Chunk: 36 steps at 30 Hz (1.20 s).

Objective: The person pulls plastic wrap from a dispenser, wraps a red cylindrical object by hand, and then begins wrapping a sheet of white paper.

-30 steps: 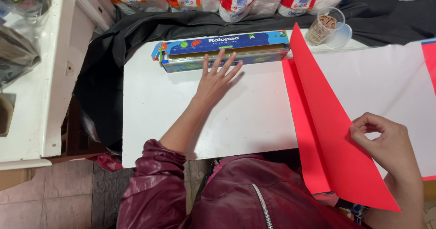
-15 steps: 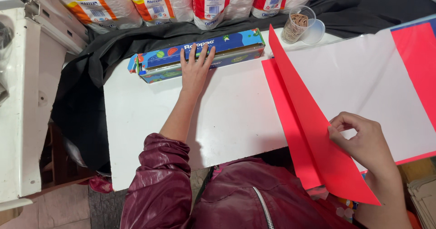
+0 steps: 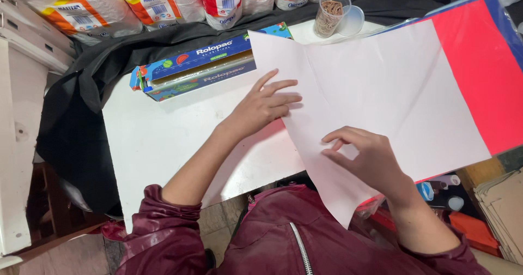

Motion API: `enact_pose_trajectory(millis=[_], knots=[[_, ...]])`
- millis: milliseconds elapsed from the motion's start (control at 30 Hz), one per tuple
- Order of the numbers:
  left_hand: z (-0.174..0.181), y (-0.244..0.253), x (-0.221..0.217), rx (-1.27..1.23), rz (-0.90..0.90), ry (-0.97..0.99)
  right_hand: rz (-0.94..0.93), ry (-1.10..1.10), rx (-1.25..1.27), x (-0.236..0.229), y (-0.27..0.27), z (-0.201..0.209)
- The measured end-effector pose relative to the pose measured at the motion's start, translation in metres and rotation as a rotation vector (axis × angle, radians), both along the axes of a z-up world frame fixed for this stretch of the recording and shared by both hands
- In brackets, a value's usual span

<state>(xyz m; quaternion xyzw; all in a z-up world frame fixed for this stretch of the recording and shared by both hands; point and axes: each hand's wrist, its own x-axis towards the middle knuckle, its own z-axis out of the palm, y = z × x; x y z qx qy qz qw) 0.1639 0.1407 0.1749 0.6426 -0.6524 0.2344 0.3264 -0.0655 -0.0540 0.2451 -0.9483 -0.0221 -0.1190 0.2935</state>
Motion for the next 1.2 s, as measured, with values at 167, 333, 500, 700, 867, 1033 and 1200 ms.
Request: enact_pose_trajectory(millis=[167, 333, 500, 700, 867, 1033, 1200], knots=[[0.032, 0.048, 0.024, 0.057, 0.092, -0.011, -0.298, 0.220, 0.356, -0.053, -0.051, -0.044], [0.081, 0.092, 0.028, 0.053, 0.113, 0.068, -0.141, 0.439, 0.565, -0.097, -0.057, -0.054], [0.101, 0.095, -0.002, -0.053, 0.024, 0.138, 0.478, 0.371, 0.506, -0.082, 0.006, -0.054], [0.140, 0.130, 0.001, -0.210, 0.122, 0.086, 0.769, 0.304, 0.438, -0.038, 0.058, -0.061], [0.175, 0.168, -0.012, -0.262, 0.169, 0.216, 0.500, 0.132, 0.415, 0.032, 0.015, -0.035], [0.203, 0.146, -0.027, -0.171, 0.062, 0.001, 0.326, -0.169, 0.596, 0.184, -0.052, -0.015], [0.217, 0.149, -0.031, -0.182, 0.033, -0.017, 0.433, 0.065, 0.698, 0.260, -0.046, 0.020]])
